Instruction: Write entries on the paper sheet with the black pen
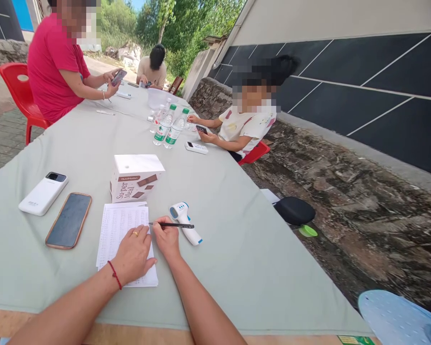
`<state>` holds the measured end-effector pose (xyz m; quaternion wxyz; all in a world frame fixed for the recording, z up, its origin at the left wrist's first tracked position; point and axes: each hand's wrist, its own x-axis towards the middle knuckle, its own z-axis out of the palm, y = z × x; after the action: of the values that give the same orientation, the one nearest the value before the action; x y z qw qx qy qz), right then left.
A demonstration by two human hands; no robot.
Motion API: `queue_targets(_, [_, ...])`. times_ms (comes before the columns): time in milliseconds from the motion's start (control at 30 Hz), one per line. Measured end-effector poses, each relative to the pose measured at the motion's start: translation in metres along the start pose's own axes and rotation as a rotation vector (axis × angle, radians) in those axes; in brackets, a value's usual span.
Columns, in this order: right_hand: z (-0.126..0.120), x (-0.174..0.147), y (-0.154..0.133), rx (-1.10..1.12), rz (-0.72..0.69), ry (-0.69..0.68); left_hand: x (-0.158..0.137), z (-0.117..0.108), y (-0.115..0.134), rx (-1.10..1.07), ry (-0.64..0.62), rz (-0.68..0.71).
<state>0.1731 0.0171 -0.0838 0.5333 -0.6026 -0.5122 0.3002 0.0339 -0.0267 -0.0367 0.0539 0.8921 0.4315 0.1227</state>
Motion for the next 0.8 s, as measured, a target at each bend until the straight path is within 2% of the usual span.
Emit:
queue_targets(400, [-0.0005,0.0005,0.0003,0.03,0.018,-0.011,-0.0003,0.0001,-0.0011,-0.043,0.003,-0.009])
queue_targets(633, [-0.0009,0.0028,0.001,0.18,0.075,0.074,-0.0012,0.0039,-0.002,-0.056,0.011,-0.004])
queue_targets(800, [0.0008,0.0003,-0.0018,0.087,0.067,0.06,-0.0011,0.0023,-0.0014,-0.025,-0.002,-0.006])
